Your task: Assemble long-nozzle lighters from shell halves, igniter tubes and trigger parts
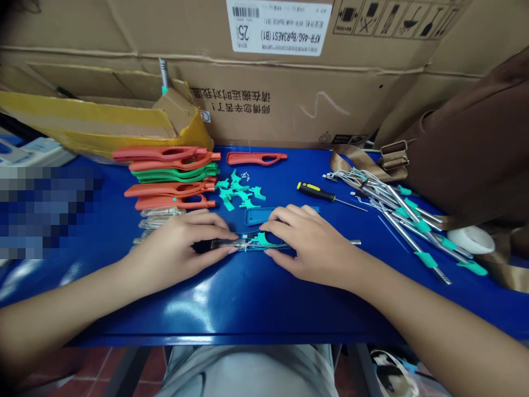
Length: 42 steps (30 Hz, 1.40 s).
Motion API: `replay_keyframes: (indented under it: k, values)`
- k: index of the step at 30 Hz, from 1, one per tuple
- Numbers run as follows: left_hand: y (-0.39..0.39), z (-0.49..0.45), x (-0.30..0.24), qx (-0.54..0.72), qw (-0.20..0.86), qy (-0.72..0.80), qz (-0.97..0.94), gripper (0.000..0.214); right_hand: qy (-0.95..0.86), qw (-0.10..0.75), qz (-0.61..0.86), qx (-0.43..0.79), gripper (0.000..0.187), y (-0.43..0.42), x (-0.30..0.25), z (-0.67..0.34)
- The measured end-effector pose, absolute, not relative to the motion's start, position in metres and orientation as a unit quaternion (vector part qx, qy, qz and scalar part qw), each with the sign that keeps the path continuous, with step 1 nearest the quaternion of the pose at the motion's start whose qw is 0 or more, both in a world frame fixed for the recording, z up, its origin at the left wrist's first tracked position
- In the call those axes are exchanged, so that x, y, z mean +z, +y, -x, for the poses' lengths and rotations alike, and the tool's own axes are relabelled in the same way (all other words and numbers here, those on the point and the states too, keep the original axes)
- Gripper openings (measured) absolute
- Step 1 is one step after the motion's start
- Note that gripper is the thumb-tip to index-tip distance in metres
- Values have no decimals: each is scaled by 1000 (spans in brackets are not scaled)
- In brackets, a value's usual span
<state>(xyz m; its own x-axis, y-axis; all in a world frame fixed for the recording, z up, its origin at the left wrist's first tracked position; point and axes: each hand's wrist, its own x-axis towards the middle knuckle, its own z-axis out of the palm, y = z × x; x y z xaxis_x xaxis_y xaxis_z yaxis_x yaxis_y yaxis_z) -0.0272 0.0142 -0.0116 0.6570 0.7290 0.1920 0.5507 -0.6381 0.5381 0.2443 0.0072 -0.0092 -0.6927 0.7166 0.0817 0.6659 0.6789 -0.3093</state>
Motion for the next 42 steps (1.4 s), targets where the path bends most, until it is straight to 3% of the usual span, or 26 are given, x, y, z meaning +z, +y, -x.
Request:
replay_keyframes:
  k: [10, 22, 30, 32, 37, 42]
  values:
    - [16, 29, -10, 214, 173, 344, -898, 11, -893, 144, 396, 159, 19, 14, -1, -252]
    - [19, 29, -18, 179, 199, 336, -903, 13, -870, 172, 422, 191, 20, 16, -15, -246]
    - [17, 29, -14, 175, 182, 339, -906, 16, -860, 284, 396, 149, 14, 26, -11, -254]
    - [16, 29, -12, 172, 172, 340, -908, 17, -876, 260, 394, 100, 14, 30, -4, -262]
    - [16, 31, -12, 155, 148, 331, -919, 17, -921, 98, 373, 48, 12, 36, 6, -278]
    - [17, 32, -17, 153, 143, 325, -922, 15, -921, 99, 367, 83, 12, 39, 7, -284]
